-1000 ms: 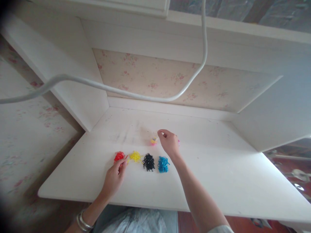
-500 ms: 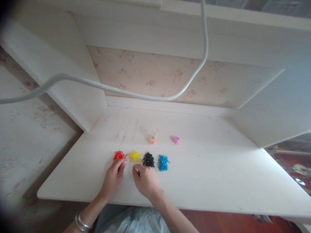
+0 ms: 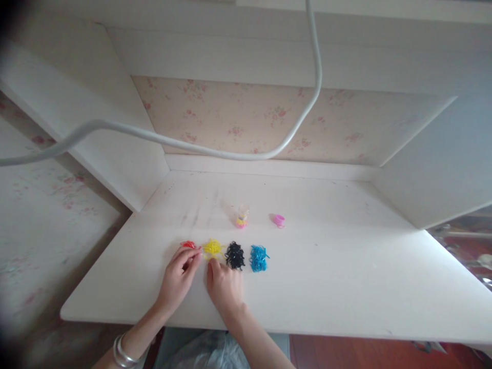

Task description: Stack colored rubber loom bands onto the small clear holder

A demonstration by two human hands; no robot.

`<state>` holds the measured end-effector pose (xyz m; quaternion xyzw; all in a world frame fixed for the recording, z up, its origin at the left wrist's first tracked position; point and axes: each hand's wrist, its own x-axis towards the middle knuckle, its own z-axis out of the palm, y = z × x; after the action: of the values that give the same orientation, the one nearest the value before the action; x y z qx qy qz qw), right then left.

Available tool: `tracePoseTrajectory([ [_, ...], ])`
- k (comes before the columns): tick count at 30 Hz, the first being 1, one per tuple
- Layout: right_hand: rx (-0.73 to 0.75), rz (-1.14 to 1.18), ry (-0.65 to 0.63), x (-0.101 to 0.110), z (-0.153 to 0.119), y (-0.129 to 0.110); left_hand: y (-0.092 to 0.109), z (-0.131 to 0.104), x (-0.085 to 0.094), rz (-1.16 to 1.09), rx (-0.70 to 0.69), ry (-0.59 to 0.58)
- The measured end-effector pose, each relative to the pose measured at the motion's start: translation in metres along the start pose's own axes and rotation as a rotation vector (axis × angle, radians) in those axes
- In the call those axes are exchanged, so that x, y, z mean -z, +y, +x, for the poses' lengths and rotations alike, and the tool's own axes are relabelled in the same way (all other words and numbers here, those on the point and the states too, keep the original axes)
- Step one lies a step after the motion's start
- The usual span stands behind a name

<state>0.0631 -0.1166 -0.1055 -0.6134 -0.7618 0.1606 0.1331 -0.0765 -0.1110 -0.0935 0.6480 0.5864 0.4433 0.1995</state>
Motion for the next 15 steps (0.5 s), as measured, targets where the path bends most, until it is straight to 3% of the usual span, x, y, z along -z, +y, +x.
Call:
tracePoseTrajectory([
  [4, -0.005, -0.001, 0.011, -0.002, 0.000, 0.002, 0.042, 0.035, -0.002, -0.068, -0.003, -0.005],
  [8, 0.007, 0.002, 0.024, -0.003, 0.002, 0.003, 0.074, 0.080, -0.020, -0.140, -0.077, -0.033],
  [15, 0.018, -0.053, 0.092, -0.008, 0.000, 0.006, 0.077, 0.128, -0.059, -0.098, -0.181, 0.005],
])
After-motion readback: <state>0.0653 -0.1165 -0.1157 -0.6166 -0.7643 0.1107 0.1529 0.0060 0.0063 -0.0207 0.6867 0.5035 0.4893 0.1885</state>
